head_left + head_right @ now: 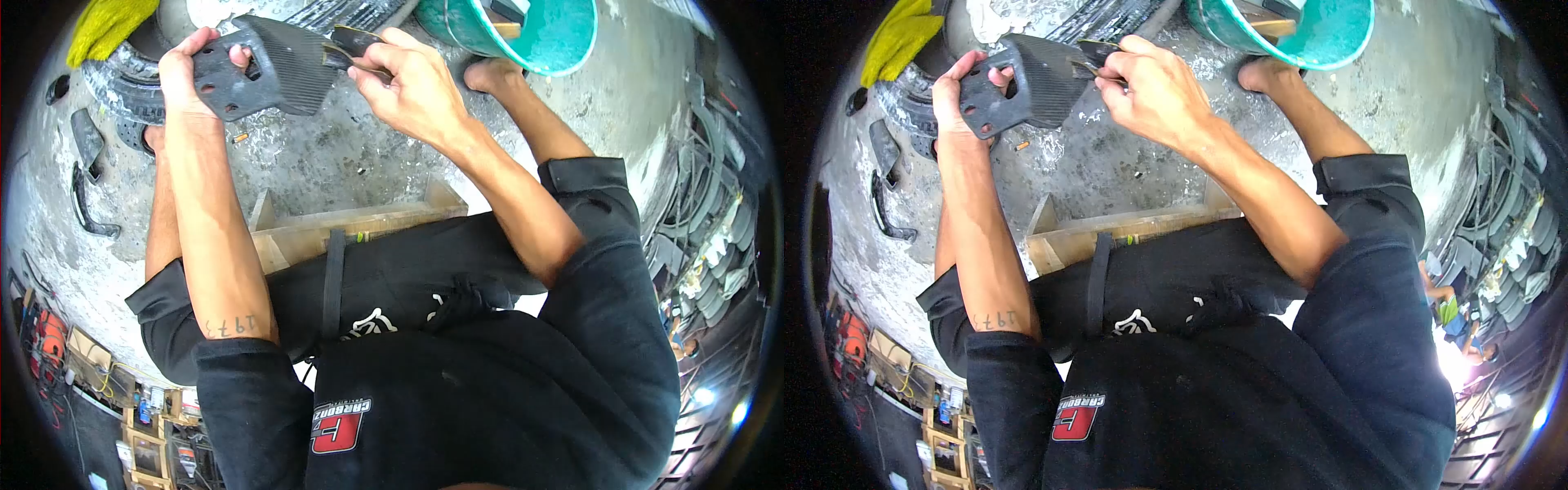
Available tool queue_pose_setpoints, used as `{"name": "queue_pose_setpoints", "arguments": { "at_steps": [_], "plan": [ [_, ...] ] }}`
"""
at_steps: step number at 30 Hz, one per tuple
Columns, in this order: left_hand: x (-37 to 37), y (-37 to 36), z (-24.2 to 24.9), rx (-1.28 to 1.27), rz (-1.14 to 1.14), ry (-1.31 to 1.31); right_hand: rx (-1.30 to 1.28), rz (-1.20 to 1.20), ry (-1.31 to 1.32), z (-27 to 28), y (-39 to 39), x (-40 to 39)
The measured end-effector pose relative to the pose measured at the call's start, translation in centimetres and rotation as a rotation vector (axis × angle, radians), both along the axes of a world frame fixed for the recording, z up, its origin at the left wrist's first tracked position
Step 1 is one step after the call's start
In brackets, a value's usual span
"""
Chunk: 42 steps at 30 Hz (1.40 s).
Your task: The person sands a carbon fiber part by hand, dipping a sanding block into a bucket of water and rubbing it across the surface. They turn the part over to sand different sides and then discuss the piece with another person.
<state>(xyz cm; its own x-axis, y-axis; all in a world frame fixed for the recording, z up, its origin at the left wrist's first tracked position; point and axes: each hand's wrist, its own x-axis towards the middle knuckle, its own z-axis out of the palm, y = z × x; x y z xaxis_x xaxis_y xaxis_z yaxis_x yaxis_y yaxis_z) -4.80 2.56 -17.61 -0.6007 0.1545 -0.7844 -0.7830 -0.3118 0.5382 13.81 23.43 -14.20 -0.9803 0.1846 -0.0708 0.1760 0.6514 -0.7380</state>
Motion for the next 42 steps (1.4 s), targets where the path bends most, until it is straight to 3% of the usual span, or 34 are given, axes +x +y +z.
{"name": "queue_pose_setpoints", "arguments": {
  "at_steps": [3, 5, 8, 9, 12, 14, 16, 19, 20, 21, 22, 25, 26, 29, 31, 33, 34, 35, 38, 42],
  "plan": [
    [-0.4, -0.7, -1.6, 0.074, 0.033, -0.120, 0.151, 0.017, 0.007, -1.9, 0.4, -2.7],
    [0.4, 0.1, -0.8, 0.015, 0.036, 0.019, 0.072, -0.036, -0.086, -1.2, 0.1, -2.7],
    [-1.2, -1.1, -2.7, 0.072, 0.012, -0.018, 0.090, 0.013, 0.001, 0.8, -0.3, -0.4],
    [-1.5, -1.2, -3.3, -0.029, -0.031, 0.053, 0.089, 0.030, 0.012, 0.2, -0.2, -1.5],
    [-1.6, -1.4, -5.0, 0.111, 0.057, -0.070, 0.092, -0.085, 0.002, -2.6, -0.7, -3.7],
    [-2.0, -1.9, -5.9, 0.239, 0.080, 0.003, 0.129, -0.047, 0.043, -1.3, -0.5, -2.3],
    [-1.8, -1.9, -5.5, 0.187, 0.050, 0.005, 0.095, -0.025, 0.062, 1.3, -1.1, -0.8],
    [0.4, -0.6, -0.8, 0.020, 0.020, 0.035, -0.050, -0.053, 0.148, -0.3, -1.1, -2.3],
    [1.7, -0.4, 2.3, 0.216, 0.024, -0.054, 0.122, -0.044, 0.145, -1.4, -0.8, -3.4],
    [2.5, -0.5, 3.8, 0.411, 0.037, -0.143, 0.002, -0.107, 0.178, -1.8, -1.1, -3.9],
    [-0.2, 0.9, -2.2, -0.056, 0.212, -0.088, 0.037, -0.095, 0.166, -1.7, -1.2, -3.4],
    [-0.6, -0.7, -5.6, 0.036, 0.236, -0.113, 0.079, -0.030, 0.044, -1.2, -0.7, -0.3],
    [-0.5, -0.9, -3.5, 0.049, 0.022, 0.057, 0.003, -0.067, 0.017, -1.6, -0.9, 0.0],
    [-0.9, -0.5, -3.8, 0.125, 0.146, -0.145, 0.138, -0.081, 0.240, -3.8, -1.3, -4.0],
    [-1.0, -0.7, -4.3, 0.112, 0.100, -0.015, 0.105, -0.129, 0.283, -3.4, -1.6, -3.2],
    [-1.6, -1.2, -4.6, 0.168, 0.097, -0.104, 0.122, -0.073, 0.214, -3.5, -1.3, -1.2],
    [-1.6, -1.3, -4.2, 0.183, 0.061, -0.051, 0.008, -0.102, 0.073, -1.3, -1.4, -0.1],
    [-1.1, -1.1, -4.0, 0.108, 0.054, 0.023, 0.004, -0.090, 0.085, -1.4, -1.5, -1.3],
    [-1.1, -1.4, -4.7, 0.198, 0.099, -0.115, 0.085, -0.138, 0.204, -3.9, -1.8, -4.4],
    [-0.7, -0.9, -2.7, 0.175, 0.047, -0.076, 0.030, -0.089, 0.088, -1.8, -1.3, -0.8]
  ]
}}
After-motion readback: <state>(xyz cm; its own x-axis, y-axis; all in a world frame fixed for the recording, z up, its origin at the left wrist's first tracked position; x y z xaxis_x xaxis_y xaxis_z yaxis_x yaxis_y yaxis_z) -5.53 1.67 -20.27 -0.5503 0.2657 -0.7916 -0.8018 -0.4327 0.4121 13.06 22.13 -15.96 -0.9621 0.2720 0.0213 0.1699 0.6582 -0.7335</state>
